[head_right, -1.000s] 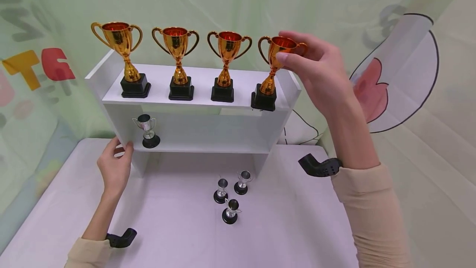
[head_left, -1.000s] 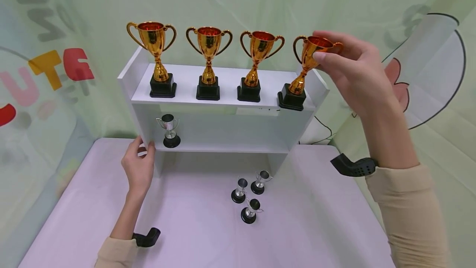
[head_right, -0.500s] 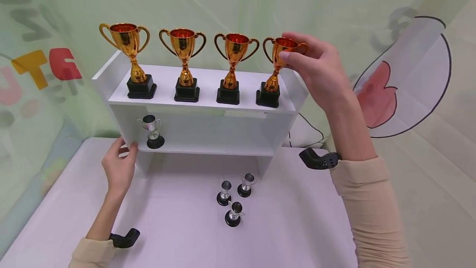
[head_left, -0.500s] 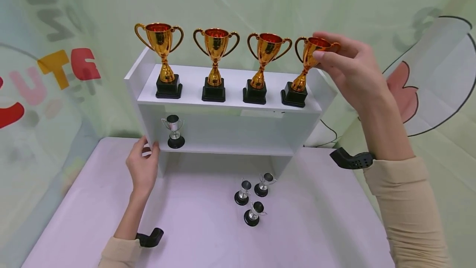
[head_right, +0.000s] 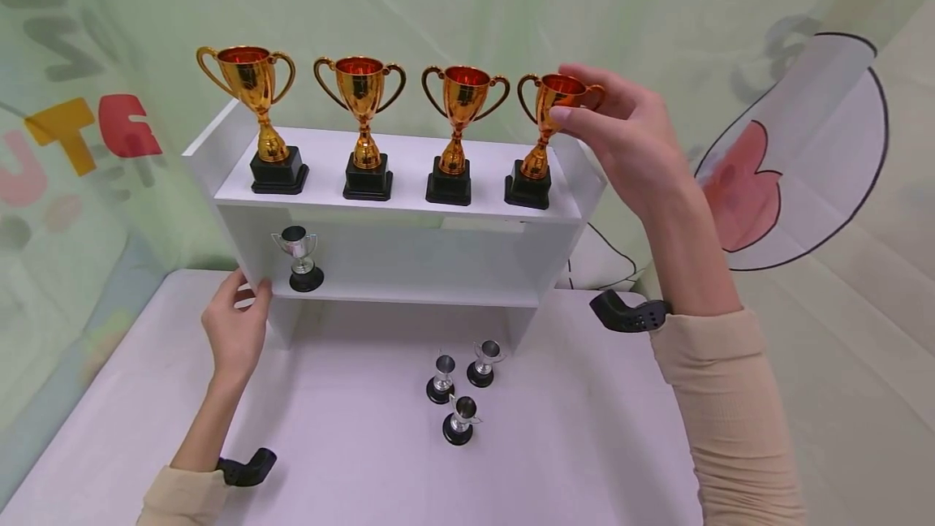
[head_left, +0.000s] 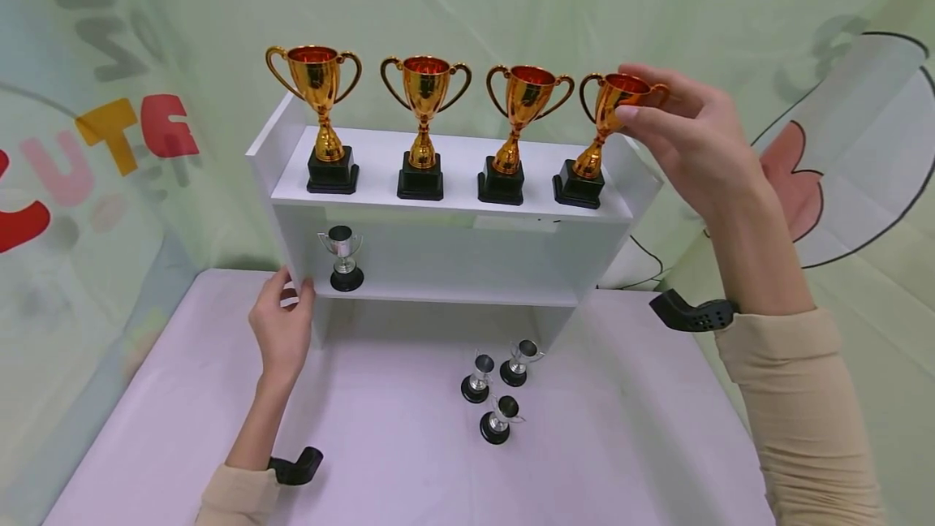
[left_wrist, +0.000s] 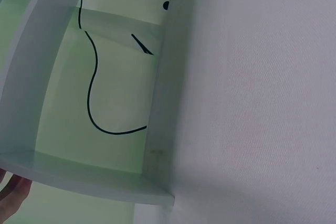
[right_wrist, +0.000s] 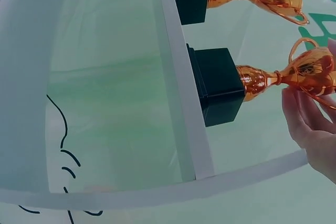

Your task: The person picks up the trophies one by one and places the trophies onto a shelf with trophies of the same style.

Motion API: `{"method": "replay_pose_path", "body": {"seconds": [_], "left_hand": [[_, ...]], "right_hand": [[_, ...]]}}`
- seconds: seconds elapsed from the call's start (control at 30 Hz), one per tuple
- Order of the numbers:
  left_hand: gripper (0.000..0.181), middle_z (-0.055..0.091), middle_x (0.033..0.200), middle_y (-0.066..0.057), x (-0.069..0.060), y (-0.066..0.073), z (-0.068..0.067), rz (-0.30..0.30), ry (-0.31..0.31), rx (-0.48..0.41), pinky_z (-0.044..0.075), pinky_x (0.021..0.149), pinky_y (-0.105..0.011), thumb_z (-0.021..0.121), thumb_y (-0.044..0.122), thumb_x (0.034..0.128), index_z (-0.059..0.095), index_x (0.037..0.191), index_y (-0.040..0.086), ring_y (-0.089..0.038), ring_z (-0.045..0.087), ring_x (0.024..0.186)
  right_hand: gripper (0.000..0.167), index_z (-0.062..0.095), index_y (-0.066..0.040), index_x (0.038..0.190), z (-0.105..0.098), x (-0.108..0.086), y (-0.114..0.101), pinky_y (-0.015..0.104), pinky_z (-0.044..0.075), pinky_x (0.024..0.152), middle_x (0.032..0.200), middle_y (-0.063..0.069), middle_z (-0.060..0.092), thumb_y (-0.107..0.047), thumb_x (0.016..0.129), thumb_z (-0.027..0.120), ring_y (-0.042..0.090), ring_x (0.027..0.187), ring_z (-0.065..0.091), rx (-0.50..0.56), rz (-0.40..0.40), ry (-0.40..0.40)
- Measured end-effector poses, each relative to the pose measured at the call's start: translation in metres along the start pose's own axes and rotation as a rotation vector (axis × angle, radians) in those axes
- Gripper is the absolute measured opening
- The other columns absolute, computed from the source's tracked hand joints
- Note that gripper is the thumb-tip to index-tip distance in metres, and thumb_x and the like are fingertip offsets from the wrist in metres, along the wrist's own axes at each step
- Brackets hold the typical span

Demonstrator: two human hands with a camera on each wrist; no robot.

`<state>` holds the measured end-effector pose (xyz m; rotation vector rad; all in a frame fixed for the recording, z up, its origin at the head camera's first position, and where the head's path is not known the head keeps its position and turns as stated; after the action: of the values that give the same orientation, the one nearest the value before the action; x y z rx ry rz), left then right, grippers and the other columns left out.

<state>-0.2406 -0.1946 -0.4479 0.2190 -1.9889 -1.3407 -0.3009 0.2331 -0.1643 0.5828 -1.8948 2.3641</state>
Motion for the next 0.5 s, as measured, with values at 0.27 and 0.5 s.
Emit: {"method": "replay_pose_path", "body": {"seconds": [0.27, 0.5], "left_hand": [[0.028, 0.072, 0.111, -0.02, 0.001, 0.001, -0.001, -0.005, 0.003, 0.004, 0.045, 0.069, -0.002, 0.065, 0.006, 0.0958, 0.071, 0.123, 0.001, 0.002, 0.058, 0.08], [0.029, 0.072, 0.114, -0.019, 0.0, -0.001, 0.0, -0.006, 0.005, 0.009, 0.045, 0.069, -0.002, 0.065, 0.006, 0.0968, 0.07, 0.125, 0.001, -0.003, 0.059, 0.082]], "right_hand": [[0.045, 0.063, 0.001, 0.136, -0.012, -0.009, -0.003, 0.028, 0.057, 0.098, 0.123, 0.016, 0.069, 0.013, 0.092, 0.065, 0.027, 0.116, 0.062, 0.025, 0.01, 0.023], [0.046, 0.059, 0.004, 0.14, -0.025, -0.022, -0.009, 0.031, 0.055, 0.101, 0.127, 0.017, 0.068, 0.014, 0.094, 0.061, 0.029, 0.115, 0.066, 0.049, -0.002, 0.005]]}}
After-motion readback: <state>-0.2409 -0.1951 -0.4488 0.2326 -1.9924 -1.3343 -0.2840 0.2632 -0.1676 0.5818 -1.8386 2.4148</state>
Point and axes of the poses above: each hand's wrist, its own x-axis towards the middle knuckle, its own z-axis out of the palm, y = z × x, the point moved 3 cm from there along x, towards the middle knuckle
